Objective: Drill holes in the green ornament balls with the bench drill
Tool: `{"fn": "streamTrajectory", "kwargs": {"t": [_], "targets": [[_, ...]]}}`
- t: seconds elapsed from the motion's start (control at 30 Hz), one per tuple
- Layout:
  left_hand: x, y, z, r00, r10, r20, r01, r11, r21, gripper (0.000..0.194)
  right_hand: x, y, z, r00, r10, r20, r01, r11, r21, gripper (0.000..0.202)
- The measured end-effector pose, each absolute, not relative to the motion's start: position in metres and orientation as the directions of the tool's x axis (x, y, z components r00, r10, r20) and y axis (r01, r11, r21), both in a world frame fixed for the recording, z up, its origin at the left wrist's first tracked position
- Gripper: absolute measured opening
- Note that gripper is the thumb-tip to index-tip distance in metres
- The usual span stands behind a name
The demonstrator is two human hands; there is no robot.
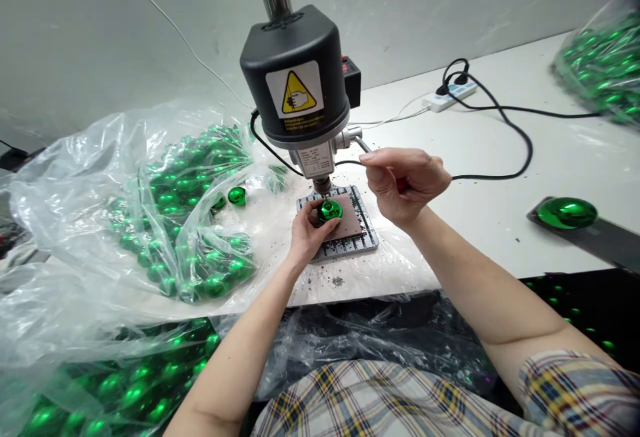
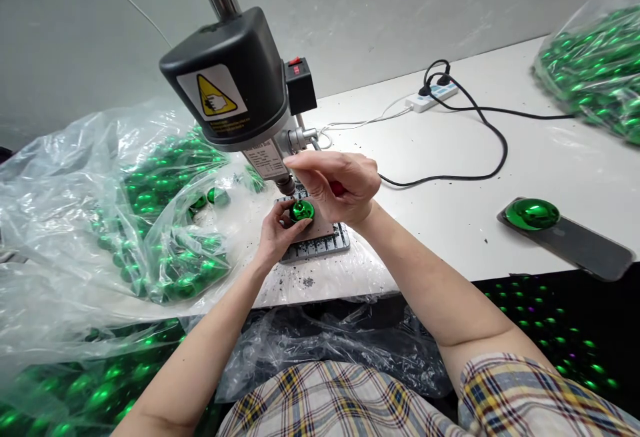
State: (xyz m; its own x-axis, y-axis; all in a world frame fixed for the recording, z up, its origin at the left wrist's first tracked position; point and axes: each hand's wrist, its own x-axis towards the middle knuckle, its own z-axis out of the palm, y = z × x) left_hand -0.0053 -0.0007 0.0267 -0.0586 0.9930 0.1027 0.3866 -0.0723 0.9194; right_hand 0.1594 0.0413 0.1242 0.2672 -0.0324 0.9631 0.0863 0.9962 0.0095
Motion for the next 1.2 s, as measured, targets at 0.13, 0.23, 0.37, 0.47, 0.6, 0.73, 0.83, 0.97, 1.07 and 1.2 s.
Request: {"fn": "streamTrajectory", "kwargs": {"t": [0.13, 0.23, 0.37, 0.47, 0.6, 0.73, 0.83, 0.97, 1.07, 1.2], "targets": [[-0.005, -0.002, 0.028, -0.052, 0.993, 0.107, 0.386, -0.078, 0.919, 0.052, 0.161, 0.043, 0.117, 0.228, -0.055, 0.972, 0.055, 0.998, 0.044, 0.031], [-0.006, -0.002, 0.028, -0.052, 0.993, 0.11, 0.383, -0.082, 0.92, 0.051, 0.161, 0.043, 0.111, 0.17, -0.05, 0.984, 0.04, 0.998, 0.044, 0.031], [-0.006, 0.002, 0.025, -0.064, 0.99, 0.128, 0.404, -0.092, 0.91, 0.049, 0.155, 0.044, 0.13, 0.286, 0.076, 0.955, -0.028, 0.997, -0.071, 0.018], [-0.006, 0.002, 0.028, -0.082, 0.984, 0.156, 0.414, -0.108, 0.904, 0.046, 0.153, 0.05, 0.164, 0.301, 0.26, 0.917, -0.065, 0.966, -0.252, 0.01], [-0.004, -0.031, 0.048, -0.182, 0.955, 0.233, 0.406, -0.143, 0.903, 0.039, 0.154, 0.061, 0.201, 0.173, 0.525, 0.833, -0.156, 0.85, -0.504, 0.002], [-0.003, -0.104, 0.056, 0.253, 0.947, 0.197, 0.37, -0.283, 0.885, 0.041, 0.153, 0.063, 0.208, 0.171, 0.559, 0.811, -0.274, 0.818, -0.506, 0.011], [-0.003, -0.152, 0.031, 0.562, 0.826, -0.05, 0.476, -0.273, 0.836, 0.041, 0.149, 0.061, 0.208, 0.22, 0.544, 0.81, -0.354, 0.818, -0.453, 0.023], [0.003, -0.176, -0.024, 0.45, 0.794, -0.409, 0.833, -0.209, 0.511, 0.051, 0.146, 0.062, 0.208, 0.263, 0.502, 0.824, -0.41, 0.831, -0.375, 0.024], [0.012, -0.174, -0.045, 0.26, 0.765, -0.59, 0.958, -0.126, 0.259, 0.075, 0.145, 0.063, 0.207, 0.276, 0.488, 0.828, -0.429, 0.833, -0.349, 0.017], [0.014, -0.169, -0.009, 0.25, 0.68, -0.689, 0.967, -0.216, 0.137, 0.08, 0.145, 0.062, 0.208, 0.277, 0.492, 0.826, -0.424, 0.834, -0.355, 0.008]]}}
